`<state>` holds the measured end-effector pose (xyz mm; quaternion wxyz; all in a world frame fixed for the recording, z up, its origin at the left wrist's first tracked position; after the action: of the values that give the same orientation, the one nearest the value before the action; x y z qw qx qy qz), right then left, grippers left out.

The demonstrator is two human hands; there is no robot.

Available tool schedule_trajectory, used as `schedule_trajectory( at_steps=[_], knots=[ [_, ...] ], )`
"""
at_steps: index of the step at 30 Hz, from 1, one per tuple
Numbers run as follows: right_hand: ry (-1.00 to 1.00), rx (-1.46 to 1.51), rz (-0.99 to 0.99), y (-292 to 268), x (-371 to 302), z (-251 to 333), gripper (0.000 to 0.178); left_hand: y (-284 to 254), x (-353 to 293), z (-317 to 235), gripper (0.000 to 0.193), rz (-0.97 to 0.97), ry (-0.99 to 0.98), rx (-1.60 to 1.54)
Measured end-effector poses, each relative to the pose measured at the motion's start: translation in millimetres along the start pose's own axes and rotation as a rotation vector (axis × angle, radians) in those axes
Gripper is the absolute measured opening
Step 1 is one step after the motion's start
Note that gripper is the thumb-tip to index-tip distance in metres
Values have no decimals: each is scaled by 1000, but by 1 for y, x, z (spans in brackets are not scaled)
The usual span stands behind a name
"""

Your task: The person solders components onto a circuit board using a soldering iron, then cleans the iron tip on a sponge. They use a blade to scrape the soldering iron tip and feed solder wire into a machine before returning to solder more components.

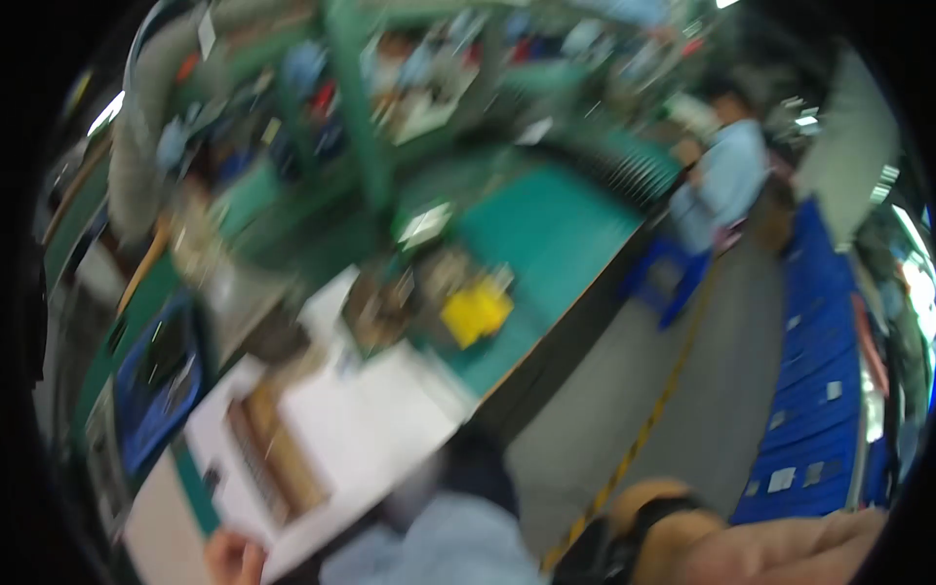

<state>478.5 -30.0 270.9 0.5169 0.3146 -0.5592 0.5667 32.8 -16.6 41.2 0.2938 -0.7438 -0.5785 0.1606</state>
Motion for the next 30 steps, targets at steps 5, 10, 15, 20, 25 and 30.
schedule_trajectory(
  at_steps=[5, 10, 15, 20, 25, 30],
  knots=[
    [-7, -53, -109, -17, -33, 5, 32, 46, 35, -70, 13, 257, -287, -161],
    [60, -79, 72, -30, -16, 9, 38, 82, 71, -93, 16, 467, -349, -177],
    [222, -80, 240, -43, -34, -37, 44, 122, 120, -86, 7, 532, -294, -199],
    [512, -487, -91, -50, -105, -117, 32, 150, 145, -79, 10, 462, -404, -532],
    [1162, -404, 208, -80, -146, -232, 24, 181, 185, -60, 9, 324, -690, -693],
    [1341, -233, 310, -113, -198, -331, 26, 214, 222, -44, 8, 349, -886, -594]
  ],
)
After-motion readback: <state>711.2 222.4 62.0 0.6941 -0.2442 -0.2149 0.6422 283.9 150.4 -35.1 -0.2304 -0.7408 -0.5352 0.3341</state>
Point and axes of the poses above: each hand's wrist, its own x-axis towards the middle knuckle, its own y-axis out of the palm, z = x × y, the point moved 6 cm from there along x, towards the middle knuckle, and after that the axes turned 9 degrees about z, right-handed, at the moved point
